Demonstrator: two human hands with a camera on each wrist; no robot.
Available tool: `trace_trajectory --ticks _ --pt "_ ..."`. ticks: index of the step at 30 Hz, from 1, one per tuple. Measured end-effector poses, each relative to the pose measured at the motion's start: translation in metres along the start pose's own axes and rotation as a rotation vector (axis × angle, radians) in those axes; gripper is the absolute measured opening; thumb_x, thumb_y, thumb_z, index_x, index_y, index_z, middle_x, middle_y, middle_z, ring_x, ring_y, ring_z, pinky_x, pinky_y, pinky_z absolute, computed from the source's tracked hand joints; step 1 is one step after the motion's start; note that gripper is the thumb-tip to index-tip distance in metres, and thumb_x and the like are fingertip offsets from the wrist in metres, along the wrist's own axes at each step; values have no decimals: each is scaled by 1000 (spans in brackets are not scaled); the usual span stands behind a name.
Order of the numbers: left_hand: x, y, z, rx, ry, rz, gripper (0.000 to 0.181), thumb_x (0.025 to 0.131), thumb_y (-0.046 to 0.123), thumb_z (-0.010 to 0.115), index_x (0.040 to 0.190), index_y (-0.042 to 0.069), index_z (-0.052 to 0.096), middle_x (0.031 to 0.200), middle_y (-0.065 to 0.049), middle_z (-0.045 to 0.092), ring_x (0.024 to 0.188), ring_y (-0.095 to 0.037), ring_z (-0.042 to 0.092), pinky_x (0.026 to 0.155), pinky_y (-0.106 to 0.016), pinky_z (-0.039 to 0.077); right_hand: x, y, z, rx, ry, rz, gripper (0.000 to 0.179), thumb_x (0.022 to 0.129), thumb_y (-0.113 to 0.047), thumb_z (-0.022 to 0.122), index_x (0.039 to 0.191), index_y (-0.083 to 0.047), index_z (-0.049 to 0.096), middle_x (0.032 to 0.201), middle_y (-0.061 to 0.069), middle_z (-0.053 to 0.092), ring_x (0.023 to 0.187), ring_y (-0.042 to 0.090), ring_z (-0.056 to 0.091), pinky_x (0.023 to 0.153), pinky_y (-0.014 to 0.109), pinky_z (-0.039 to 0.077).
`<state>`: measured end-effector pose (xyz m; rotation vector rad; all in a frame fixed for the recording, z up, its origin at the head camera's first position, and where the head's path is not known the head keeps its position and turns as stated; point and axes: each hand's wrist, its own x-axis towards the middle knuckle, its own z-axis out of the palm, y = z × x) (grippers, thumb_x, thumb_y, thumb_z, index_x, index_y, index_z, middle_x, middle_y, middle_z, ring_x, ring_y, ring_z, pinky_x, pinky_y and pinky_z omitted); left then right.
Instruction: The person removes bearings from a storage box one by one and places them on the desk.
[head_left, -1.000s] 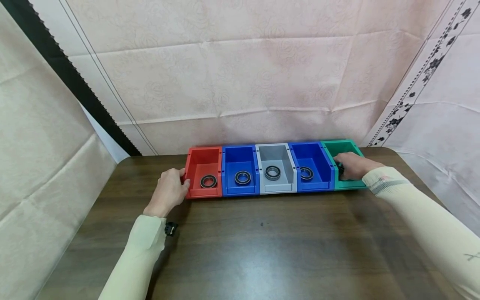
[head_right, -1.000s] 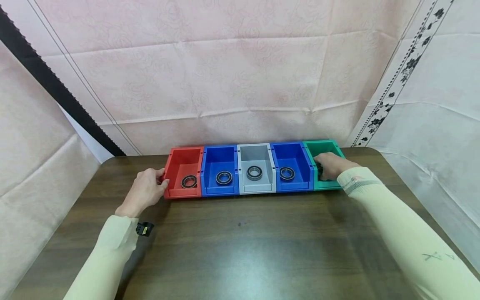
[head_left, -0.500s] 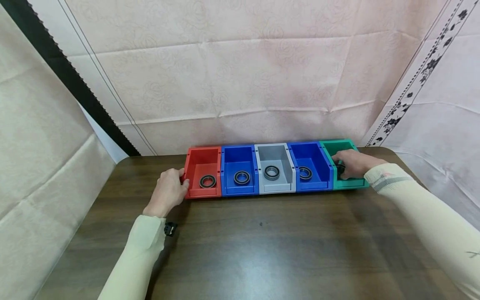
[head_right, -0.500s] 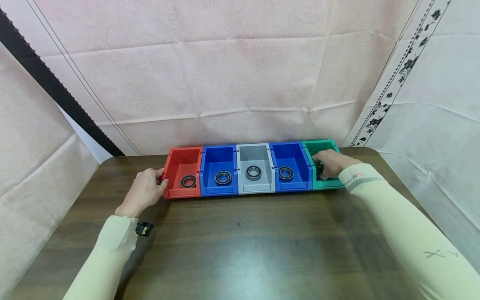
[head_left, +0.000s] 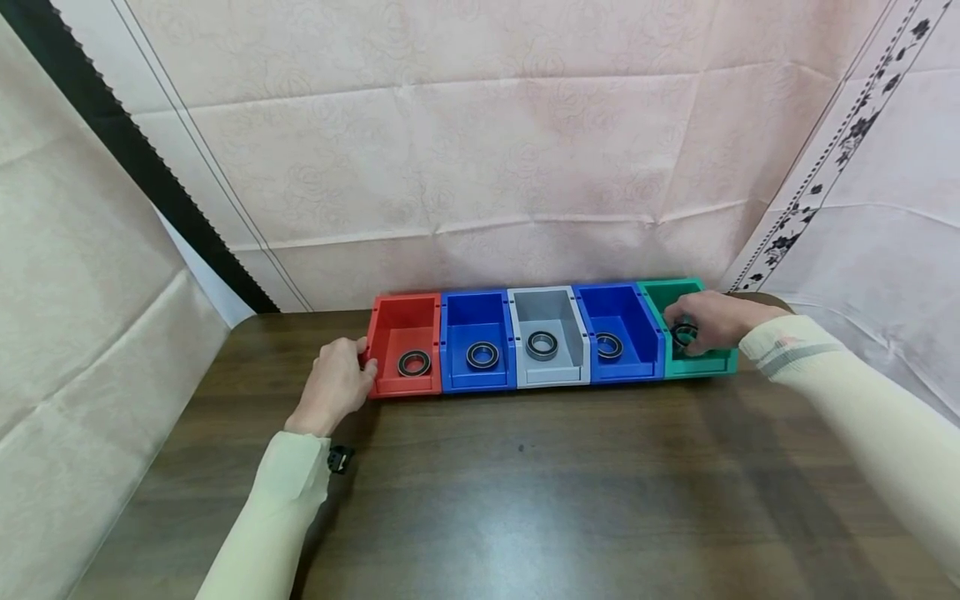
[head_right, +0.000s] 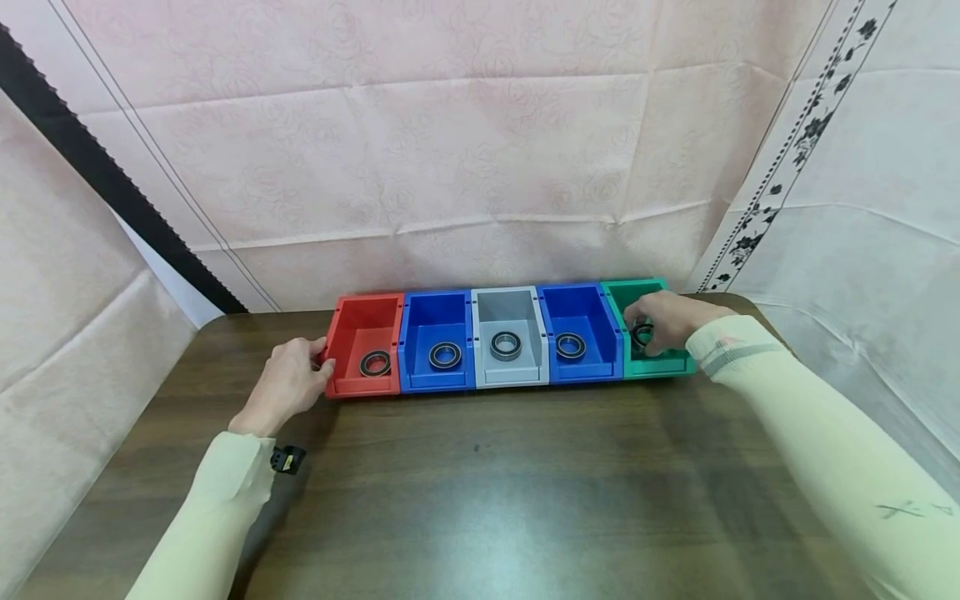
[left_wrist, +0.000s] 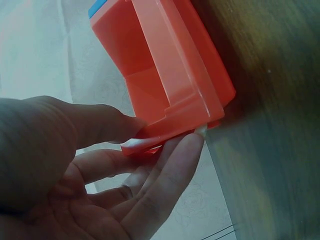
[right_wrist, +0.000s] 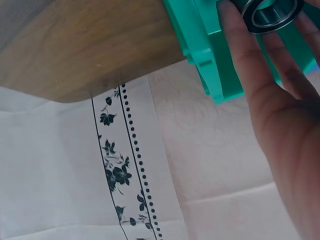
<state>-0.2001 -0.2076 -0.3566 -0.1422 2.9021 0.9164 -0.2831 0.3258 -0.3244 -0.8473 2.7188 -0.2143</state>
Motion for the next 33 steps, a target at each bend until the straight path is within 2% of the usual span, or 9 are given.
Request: trace_trajectory --ticks 6,16,23,33 --pt "1 0 1 9 10 5 37 106 12 64 137 -8 61 109 -23 67 78 -27 65 68 -31 61 -7 -5 -8 -12 -12 -9 34 76 0 90 102 -15 73 101 -1 72 94 23 66 86 52 59" --pt "0 -1 2 23 27 13 43 106 13 64 143 -8 59 113 -25 67 80 -29 65 69 -33 61 -22 -15 -13 -38 16 -15 37 79 -1 90 112 -10 76 113 6 72 102 25 68 92 55 59" --pt "0 -1 2 23 22 1 43 106 13 64 142 -9 59 111 -24 67 79 -28 64 65 -31 59 -35 -23 -11 -43 30 -5 38 80 -5 92 114 -13 77 111 2 71 101 22 65 90 51 61" --pt "0 -2 2 32 30 3 44 106 13 64 143 -9 58 111 -25 66 78 -28 64 64 -30 58 -51 -23 -3 -84 111 -67 41 75 -6 94 109 -19 76 105 -6 68 100 18 65 88 46 58"
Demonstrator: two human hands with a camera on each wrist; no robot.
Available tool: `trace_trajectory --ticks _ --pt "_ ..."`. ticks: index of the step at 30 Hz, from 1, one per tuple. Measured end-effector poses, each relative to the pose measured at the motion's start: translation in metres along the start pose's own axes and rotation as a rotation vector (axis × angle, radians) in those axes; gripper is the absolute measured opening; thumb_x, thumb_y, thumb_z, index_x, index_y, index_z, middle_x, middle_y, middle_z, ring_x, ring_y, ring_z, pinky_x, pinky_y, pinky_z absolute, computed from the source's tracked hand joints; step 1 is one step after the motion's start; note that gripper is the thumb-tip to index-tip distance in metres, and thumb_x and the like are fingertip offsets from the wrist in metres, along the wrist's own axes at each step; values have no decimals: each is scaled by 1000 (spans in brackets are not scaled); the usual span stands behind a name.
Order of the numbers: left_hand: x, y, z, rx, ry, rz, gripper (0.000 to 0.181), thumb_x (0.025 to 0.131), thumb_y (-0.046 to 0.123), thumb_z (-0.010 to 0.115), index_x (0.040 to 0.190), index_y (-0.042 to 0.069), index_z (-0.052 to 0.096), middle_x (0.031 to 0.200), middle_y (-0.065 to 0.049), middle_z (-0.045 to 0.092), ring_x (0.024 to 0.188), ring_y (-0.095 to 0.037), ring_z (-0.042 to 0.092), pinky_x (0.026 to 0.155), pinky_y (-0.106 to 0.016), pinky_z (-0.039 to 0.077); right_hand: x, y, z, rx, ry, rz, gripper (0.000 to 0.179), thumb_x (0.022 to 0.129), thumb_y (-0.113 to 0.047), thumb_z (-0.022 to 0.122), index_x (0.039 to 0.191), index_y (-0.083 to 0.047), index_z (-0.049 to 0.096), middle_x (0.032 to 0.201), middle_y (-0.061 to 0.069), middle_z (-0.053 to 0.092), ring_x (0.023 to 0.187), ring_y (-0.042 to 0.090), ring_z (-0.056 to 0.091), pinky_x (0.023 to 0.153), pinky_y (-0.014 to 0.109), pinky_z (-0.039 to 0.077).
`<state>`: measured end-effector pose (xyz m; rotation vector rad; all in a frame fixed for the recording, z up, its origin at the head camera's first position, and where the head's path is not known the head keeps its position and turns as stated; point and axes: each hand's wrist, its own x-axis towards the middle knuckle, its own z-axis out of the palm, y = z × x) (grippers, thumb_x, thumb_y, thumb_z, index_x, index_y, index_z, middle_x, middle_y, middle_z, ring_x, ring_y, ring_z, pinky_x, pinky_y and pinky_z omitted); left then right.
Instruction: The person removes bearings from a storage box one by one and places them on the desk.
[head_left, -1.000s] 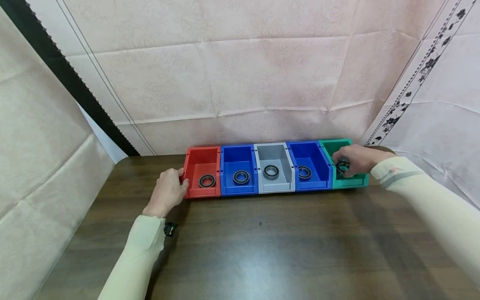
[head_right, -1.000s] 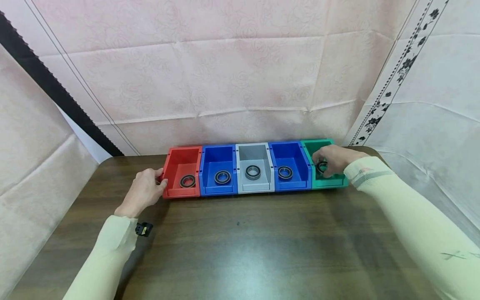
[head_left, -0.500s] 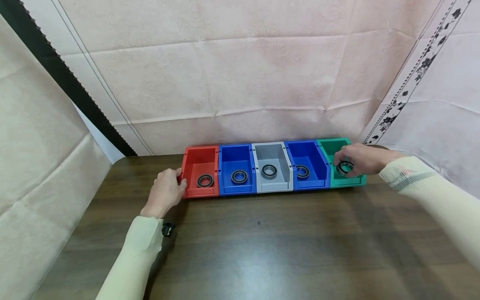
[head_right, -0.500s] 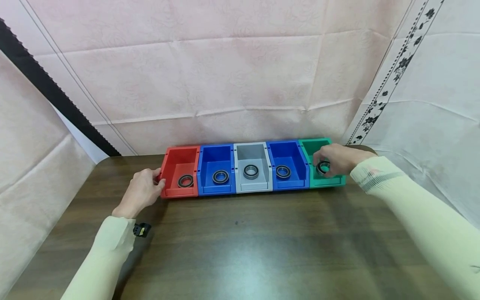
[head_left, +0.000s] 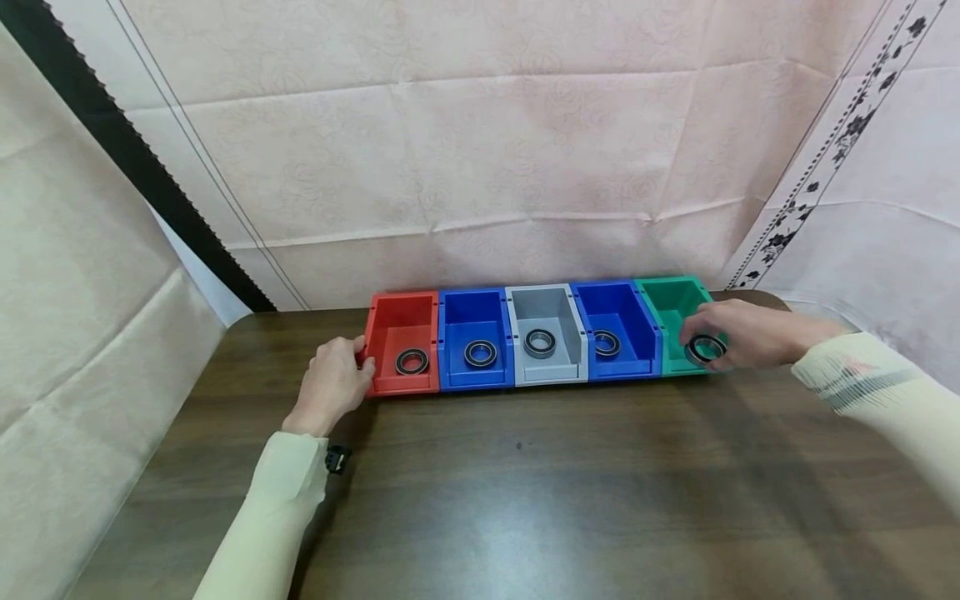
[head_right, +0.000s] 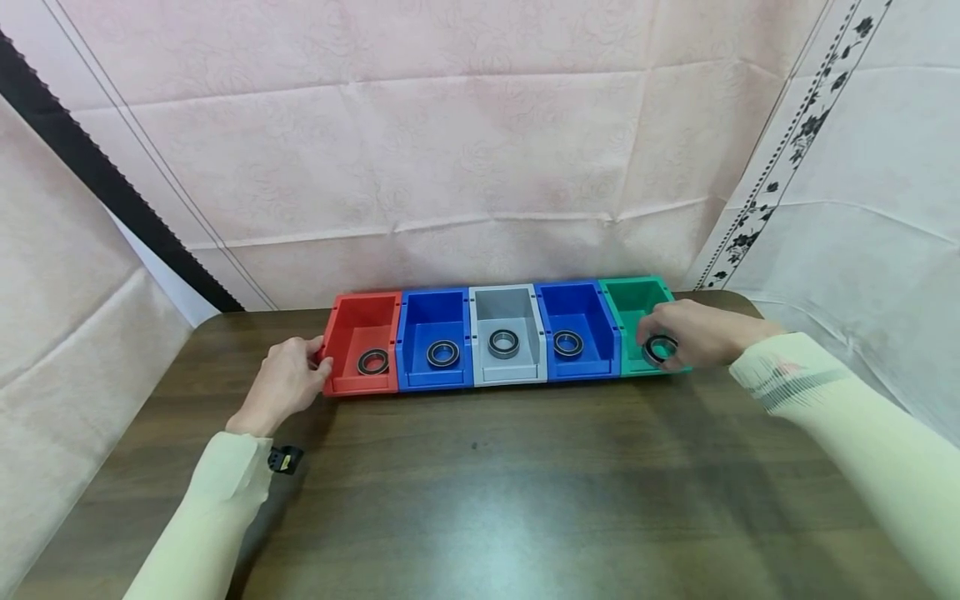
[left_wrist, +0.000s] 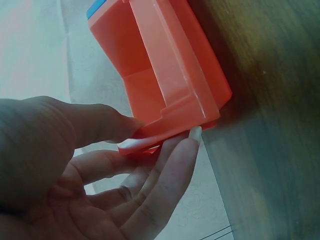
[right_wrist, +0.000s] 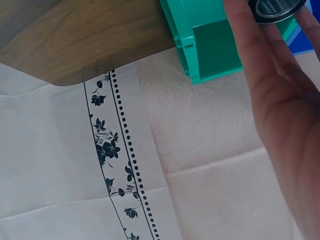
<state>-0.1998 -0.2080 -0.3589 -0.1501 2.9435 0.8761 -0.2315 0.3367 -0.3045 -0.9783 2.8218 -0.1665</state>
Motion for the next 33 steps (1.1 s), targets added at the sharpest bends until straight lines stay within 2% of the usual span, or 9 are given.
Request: trace_trajectory --ticks 5,10,19,25,33 --pt "1 -1 -1 -10 -3 3 44 106 13 63 144 -9 58 112 -25 66 80 -29 64 67 -31 60 -5 -3 4 44 -6 13 40 78 -9 93 113 -19 77 110 -5 69 102 17 66 91 47 59" --pt "2 -2 0 -28 -11 9 42 106 12 62 143 -8 58 114 -25 66 85 -30 65 72 -33 62 -13 -4 9 63 -19 45 41 78 -11 94 115 -19 77 111 -6 68 102 17 67 89 46 61" --pt "2 -2 1 -35 -7 8 42 107 12 62 143 -8 58 116 -26 66 88 -31 66 76 -36 64 -22 -9 24 89 -39 46 40 80 -16 94 116 -19 76 111 -6 66 99 15 63 83 42 61" --pt "1 -1 0 -38 -12 14 42 107 12 62 144 -8 58 117 -26 66 89 -32 66 76 -36 64 -27 -10 37 93 -20 18 38 81 -15 92 115 -20 77 112 -6 65 97 13 63 83 40 60" --pt "0 -1 0 -38 -14 20 42 106 11 62 143 -10 58 115 -26 66 88 -31 66 75 -35 63 -30 -5 55 91 34 -64 39 78 -11 92 113 -18 77 110 -6 66 97 14 65 82 36 61"
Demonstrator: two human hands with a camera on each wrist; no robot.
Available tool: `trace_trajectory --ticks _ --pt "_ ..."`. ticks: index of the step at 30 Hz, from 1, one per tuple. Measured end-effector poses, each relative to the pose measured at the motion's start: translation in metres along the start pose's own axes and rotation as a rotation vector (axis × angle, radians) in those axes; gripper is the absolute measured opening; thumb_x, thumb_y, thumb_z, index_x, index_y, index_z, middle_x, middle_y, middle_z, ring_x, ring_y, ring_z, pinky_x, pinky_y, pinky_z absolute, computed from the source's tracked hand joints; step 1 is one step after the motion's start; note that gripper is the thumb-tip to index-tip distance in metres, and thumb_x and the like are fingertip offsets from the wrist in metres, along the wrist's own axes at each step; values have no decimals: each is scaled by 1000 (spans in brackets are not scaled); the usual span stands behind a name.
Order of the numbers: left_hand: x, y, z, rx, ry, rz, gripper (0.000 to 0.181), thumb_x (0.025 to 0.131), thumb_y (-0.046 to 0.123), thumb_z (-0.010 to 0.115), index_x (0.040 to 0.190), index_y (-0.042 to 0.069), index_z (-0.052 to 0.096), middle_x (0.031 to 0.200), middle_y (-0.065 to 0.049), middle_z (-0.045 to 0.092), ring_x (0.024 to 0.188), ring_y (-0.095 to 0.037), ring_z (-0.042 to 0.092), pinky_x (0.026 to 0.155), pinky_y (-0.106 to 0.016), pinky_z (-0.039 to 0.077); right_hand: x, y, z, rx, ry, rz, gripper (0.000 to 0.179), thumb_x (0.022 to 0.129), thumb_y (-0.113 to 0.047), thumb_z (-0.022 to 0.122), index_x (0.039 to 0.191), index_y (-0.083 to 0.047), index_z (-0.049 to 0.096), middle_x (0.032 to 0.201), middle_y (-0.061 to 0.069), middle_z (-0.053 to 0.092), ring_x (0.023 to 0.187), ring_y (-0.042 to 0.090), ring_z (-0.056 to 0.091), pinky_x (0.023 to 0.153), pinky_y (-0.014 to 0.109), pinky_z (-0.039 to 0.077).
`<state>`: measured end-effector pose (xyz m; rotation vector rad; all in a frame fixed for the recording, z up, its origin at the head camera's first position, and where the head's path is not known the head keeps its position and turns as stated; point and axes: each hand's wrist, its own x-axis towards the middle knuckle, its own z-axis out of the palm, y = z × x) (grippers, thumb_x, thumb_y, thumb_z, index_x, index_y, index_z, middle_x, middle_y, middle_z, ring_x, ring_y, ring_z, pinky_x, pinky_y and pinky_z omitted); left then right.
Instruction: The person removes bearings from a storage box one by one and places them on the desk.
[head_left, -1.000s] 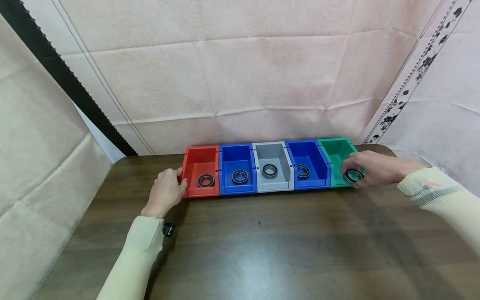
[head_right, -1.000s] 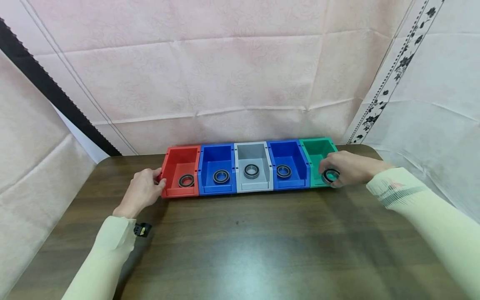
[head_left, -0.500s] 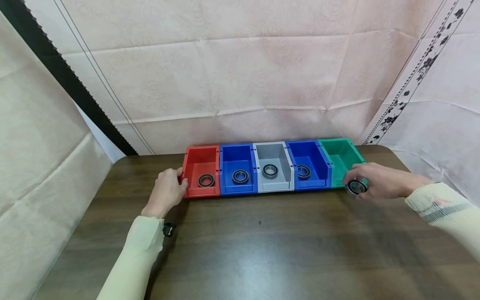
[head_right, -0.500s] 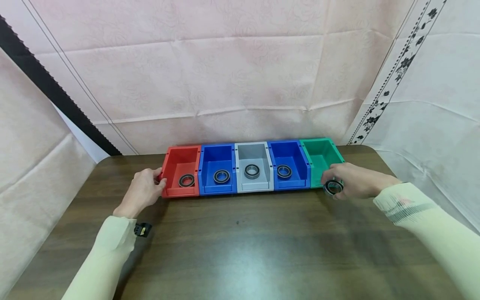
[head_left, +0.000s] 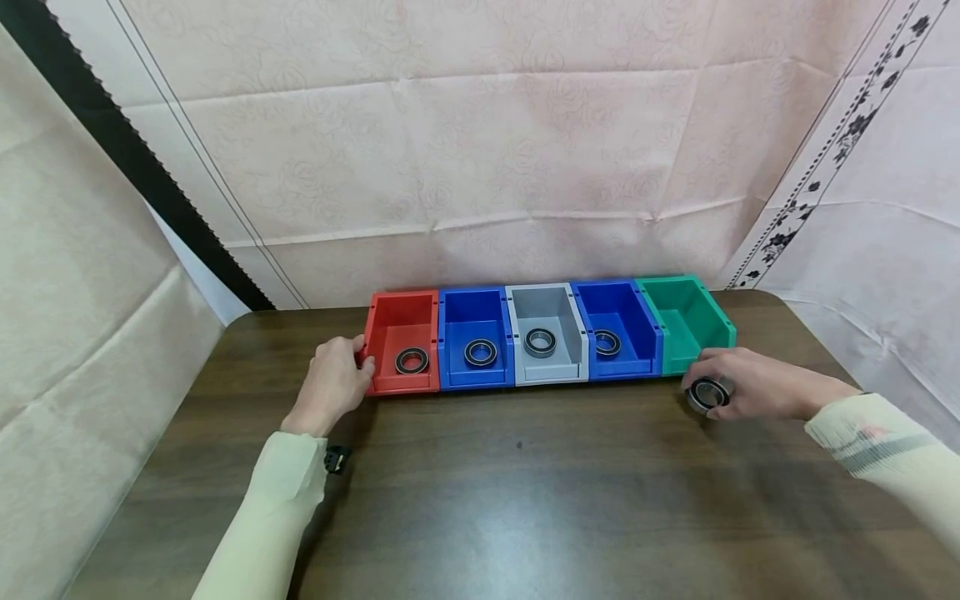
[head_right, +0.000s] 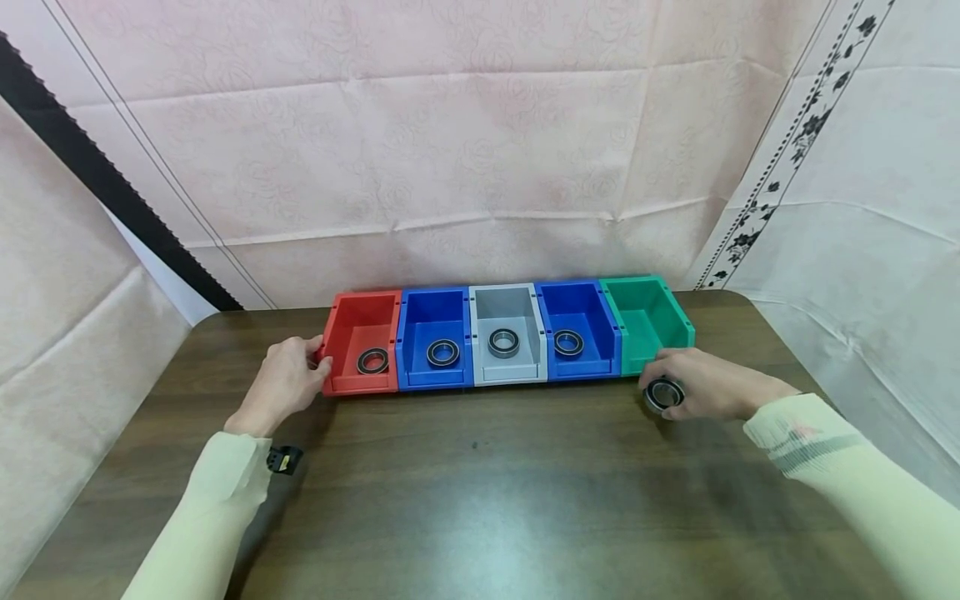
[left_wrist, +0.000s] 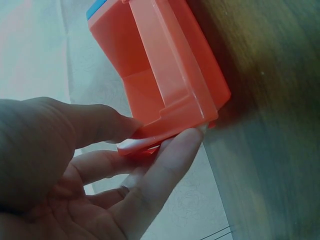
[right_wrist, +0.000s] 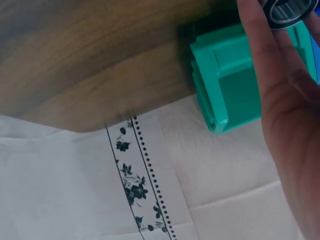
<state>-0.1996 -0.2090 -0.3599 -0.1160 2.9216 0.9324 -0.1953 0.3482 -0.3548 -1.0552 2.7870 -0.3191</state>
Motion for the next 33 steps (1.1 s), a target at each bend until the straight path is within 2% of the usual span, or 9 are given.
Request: trace_trajectory --ticks 8,13,17,24,33 --pt "0 0 0 -2 1 0 42 107 11 62 143 -10 58 116 -26 66 89 -32 66 78 -37 64 0 3 12 53 -12 5 38 79 -9 91 115 -15 78 110 -3 67 97 17 66 79 33 62" --pt "1 0 -1 -2 -3 -11 40 107 11 62 140 -10 59 116 -26 66 89 -32 67 78 -38 64 -1 4 16 50 -2 -5 39 79 -9 91 115 -16 78 110 -4 67 97 17 67 79 33 62" --pt "1 0 0 -1 1 -2 40 106 11 62 141 -9 59 114 -25 66 87 -31 66 76 -36 64 -2 4 19 39 1 -6 39 79 -10 92 115 -16 78 109 -4 67 96 17 66 79 33 61" --pt "-1 -1 1 2 21 44 35 106 8 61 135 -11 61 106 -24 66 80 -29 64 66 -31 60 -3 5 22 12 18 -26 40 78 -9 93 115 -15 78 109 -5 67 95 16 66 77 32 61" --pt "-1 -1 0 -1 23 42 34 106 8 61 135 -11 62 105 -24 66 78 -28 64 65 -30 59 0 3 14 45 -46 31 49 80 -25 95 123 -13 77 115 -2 69 99 17 66 79 32 61"
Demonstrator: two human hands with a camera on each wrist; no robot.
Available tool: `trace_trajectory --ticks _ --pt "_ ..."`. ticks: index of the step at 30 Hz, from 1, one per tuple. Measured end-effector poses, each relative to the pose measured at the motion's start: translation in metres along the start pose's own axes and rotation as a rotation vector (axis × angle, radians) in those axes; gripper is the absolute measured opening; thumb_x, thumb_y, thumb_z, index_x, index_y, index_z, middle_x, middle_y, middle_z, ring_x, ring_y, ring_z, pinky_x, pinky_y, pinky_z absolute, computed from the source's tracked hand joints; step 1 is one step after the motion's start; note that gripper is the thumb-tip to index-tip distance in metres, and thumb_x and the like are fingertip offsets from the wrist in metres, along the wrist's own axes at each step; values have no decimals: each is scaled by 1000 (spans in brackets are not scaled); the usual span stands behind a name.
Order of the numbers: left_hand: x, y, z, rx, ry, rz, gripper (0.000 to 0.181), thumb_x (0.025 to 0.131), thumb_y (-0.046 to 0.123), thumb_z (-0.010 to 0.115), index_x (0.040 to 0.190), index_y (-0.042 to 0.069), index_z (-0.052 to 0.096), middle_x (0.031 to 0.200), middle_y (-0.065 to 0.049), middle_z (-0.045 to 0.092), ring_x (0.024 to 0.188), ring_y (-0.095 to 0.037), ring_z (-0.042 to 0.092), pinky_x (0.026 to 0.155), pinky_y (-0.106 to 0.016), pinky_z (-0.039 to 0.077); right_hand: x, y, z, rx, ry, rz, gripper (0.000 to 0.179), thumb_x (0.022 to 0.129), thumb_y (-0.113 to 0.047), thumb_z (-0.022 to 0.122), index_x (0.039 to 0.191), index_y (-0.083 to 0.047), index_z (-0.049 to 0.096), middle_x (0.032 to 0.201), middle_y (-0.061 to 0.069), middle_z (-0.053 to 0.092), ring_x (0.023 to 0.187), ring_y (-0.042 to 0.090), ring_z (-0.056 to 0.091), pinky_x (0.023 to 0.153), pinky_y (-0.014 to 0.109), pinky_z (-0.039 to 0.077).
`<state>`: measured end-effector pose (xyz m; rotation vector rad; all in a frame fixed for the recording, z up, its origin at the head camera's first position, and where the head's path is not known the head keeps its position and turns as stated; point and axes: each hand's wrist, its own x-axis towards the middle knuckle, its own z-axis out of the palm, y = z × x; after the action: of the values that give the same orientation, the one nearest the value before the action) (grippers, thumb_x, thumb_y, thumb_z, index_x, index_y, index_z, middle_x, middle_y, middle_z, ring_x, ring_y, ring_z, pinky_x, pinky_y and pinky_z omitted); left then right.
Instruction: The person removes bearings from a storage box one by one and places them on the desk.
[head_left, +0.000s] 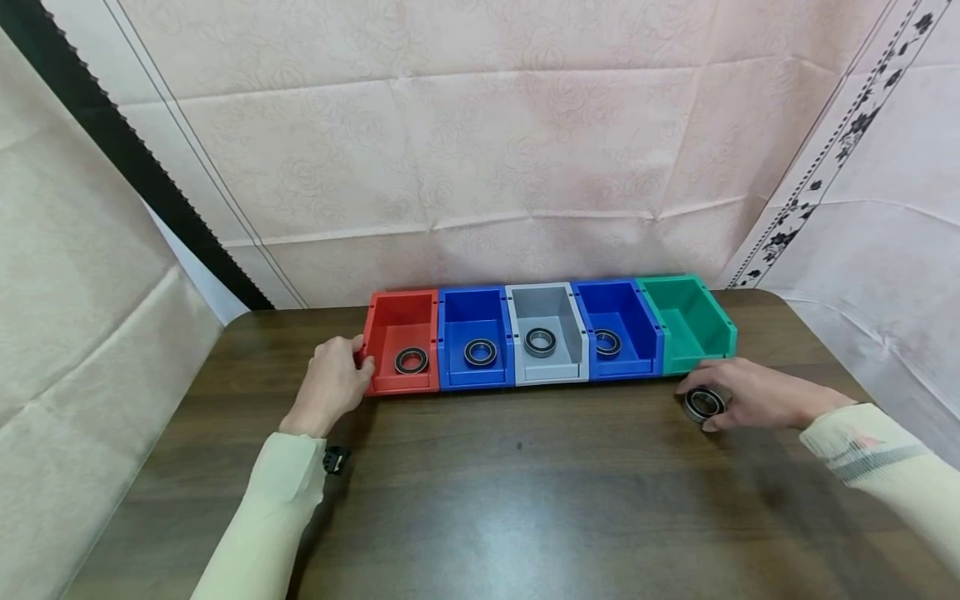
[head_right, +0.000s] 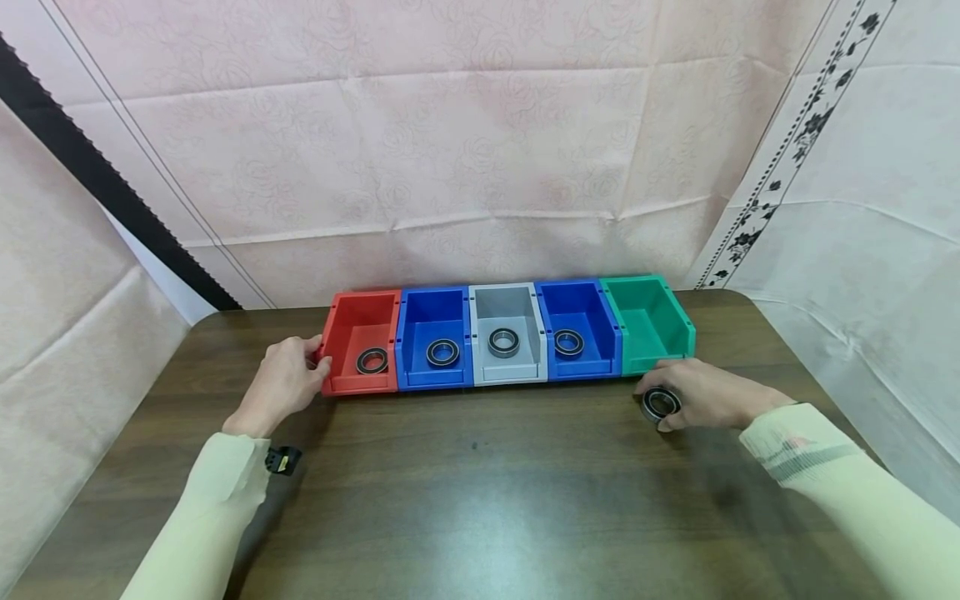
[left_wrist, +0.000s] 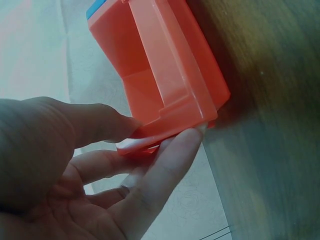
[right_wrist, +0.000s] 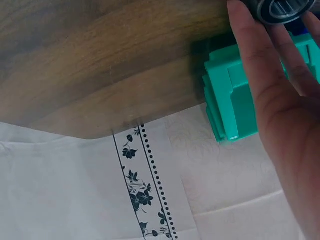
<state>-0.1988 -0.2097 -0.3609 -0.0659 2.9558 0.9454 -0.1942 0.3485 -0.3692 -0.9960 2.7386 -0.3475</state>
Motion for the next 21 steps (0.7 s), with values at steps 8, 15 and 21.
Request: trace_trajectory --ticks 8,15,21 --pt "0 0 0 9 0 -18 33 106 9 62 132 -11 63 105 -24 67 78 -28 65 66 -32 60 2 -5 -15 28 -6 31 44 81 -25 95 120 -15 77 120 -1 70 95 13 65 76 33 60" --pt "1 2 -1 13 -15 -38 40 107 11 61 141 -10 59 110 -24 66 81 -29 65 70 -33 62 8 -11 -29 -7 -7 84 39 85 -24 91 120 -13 78 120 1 69 93 15 67 85 44 61" --pt "1 2 -1 5 -26 -40 41 107 11 61 142 -9 59 109 -24 66 80 -29 64 70 -33 62 15 -15 -40 -25 91 26 30 85 -17 91 113 -14 79 110 0 69 90 17 70 76 36 62"
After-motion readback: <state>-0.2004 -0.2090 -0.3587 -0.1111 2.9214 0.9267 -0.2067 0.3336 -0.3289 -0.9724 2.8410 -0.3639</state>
